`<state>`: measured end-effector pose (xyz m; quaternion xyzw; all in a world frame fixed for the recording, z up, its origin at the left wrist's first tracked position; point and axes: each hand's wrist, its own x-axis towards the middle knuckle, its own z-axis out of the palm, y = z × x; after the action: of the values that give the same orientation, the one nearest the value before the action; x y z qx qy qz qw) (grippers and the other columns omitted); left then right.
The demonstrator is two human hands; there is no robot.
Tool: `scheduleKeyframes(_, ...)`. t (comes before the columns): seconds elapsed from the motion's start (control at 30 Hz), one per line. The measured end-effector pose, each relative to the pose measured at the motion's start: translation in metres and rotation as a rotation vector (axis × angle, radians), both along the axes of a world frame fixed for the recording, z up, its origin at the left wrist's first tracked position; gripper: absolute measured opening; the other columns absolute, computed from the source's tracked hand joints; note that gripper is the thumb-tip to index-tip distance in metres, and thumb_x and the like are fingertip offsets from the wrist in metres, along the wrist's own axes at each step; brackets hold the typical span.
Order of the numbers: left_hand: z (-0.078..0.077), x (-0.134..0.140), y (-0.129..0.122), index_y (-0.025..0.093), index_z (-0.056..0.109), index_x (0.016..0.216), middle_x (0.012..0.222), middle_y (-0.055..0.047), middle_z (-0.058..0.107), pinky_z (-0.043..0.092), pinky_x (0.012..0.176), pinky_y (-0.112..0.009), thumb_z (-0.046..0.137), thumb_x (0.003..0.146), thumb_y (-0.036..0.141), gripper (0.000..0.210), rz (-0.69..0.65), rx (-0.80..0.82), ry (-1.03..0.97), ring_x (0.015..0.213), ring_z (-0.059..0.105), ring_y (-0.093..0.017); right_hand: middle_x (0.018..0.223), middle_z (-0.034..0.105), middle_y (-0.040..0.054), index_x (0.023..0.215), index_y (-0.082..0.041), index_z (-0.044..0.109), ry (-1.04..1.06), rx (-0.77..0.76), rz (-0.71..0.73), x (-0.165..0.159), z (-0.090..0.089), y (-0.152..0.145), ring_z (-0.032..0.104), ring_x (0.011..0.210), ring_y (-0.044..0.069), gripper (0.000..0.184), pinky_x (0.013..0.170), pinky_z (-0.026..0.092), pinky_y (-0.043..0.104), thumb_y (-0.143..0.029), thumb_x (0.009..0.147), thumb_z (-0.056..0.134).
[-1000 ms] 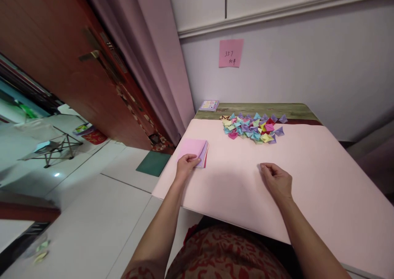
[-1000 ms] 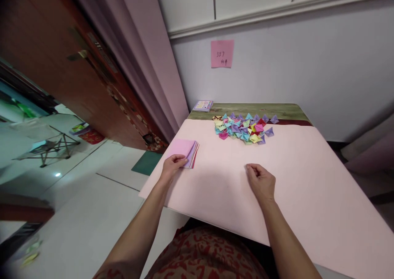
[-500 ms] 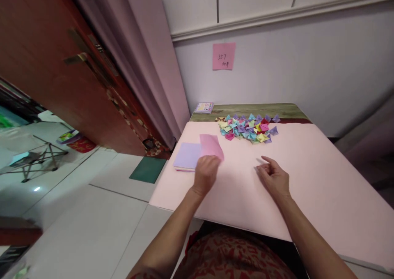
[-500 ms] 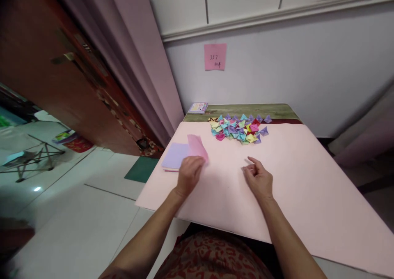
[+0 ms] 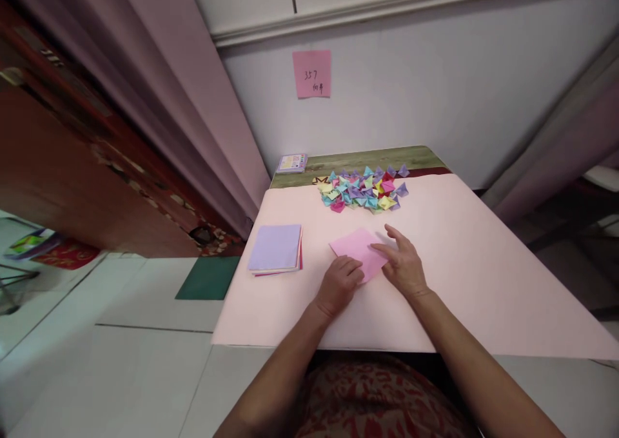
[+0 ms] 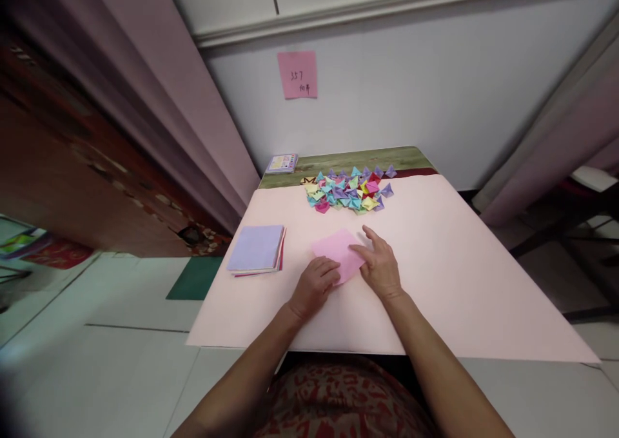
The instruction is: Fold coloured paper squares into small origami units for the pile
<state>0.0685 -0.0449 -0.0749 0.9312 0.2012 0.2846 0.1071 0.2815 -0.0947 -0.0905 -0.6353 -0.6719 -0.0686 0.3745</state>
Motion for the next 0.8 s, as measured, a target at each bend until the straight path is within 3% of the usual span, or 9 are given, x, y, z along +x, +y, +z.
scheduleKeyframes(0.13, -0.004, -0.001, 0.002, 0.021, 0.067, 0.102, 0.106, -0.007, 0.071, 0.04, 0.107, -0.047, 0.052, 0.087, 0.009, 0.025, 0.085, -0.059, -0.03, 0.104, 0.061, -0.022, 0.135, 0.057, 0.0047, 0.095, -0.026, 0.075, 0.022, 0.019, -0.048, 0.003, -0.009, 0.001, 0.056, 0.12, 0.027, 0.04, 0.099, 0.049, 0.047, -0.002, 0.07, 0.054)
scheduleKeyframes(0.23, -0.008, -0.002, 0.005, 0.021, 0.061, 0.121, 0.12, -0.01, 0.066, 0.037, 0.11, -0.05, 0.05, 0.08, 0.002, 0.047, 0.287, -0.104, -0.05, 0.116, 0.056, -0.025, 0.124, 0.064, 0.0033, 0.089, -0.028, 0.075, 0.122, 0.055, -0.079, 0.004, -0.01, 0.002, 0.061, 0.112, 0.024, 0.032, 0.095, 0.052, 0.042, -0.007, 0.074, 0.056)
scheduleKeyframes(0.33, -0.011, -0.003, 0.008, 0.02, 0.061, 0.124, 0.131, -0.014, 0.059, 0.039, 0.107, -0.051, 0.055, 0.078, 0.004, 0.049, 0.428, -0.133, -0.037, 0.124, 0.051, -0.03, 0.118, 0.067, 0.0033, 0.087, -0.027, 0.076, 0.224, 0.058, -0.077, 0.004, -0.006, 0.001, 0.064, 0.105, 0.022, 0.026, 0.09, 0.054, 0.037, -0.013, 0.076, 0.057)
scheduleKeyframes(0.47, -0.012, 0.001, 0.01, 0.022, 0.07, 0.109, 0.129, -0.013, 0.059, 0.045, 0.1, -0.048, 0.059, 0.081, 0.007, 0.034, 0.416, -0.125, -0.006, 0.118, 0.053, -0.029, 0.111, 0.071, 0.0034, 0.087, -0.026, 0.075, 0.23, 0.044, -0.012, 0.003, -0.001, -0.001, 0.067, 0.101, 0.022, 0.022, 0.088, 0.054, 0.035, -0.017, 0.075, 0.06)
scheduleKeyframes(0.63, -0.011, 0.005, 0.01, 0.023, 0.074, 0.099, 0.113, -0.01, 0.065, 0.052, 0.084, -0.039, 0.063, 0.085, 0.017, 0.019, 0.364, -0.109, 0.012, 0.099, 0.058, -0.025, 0.099, 0.076, 0.0008, 0.092, -0.027, 0.074, 0.143, 0.03, 0.101, 0.001, -0.001, -0.001, 0.069, 0.094, 0.021, 0.019, 0.089, 0.05, 0.035, -0.021, 0.079, 0.062)
scheduleKeyframes(0.8, -0.012, 0.0, 0.01, 0.024, 0.075, 0.097, 0.112, -0.009, 0.067, 0.05, 0.085, -0.039, 0.072, 0.08, 0.021, 0.017, 0.307, -0.128, -0.057, 0.1, 0.058, -0.025, 0.11, 0.073, 0.0031, 0.103, -0.027, 0.073, 0.163, -0.077, 0.062, 0.006, -0.003, 0.003, 0.066, 0.101, 0.024, 0.032, 0.09, 0.048, 0.038, -0.019, 0.073, 0.065)
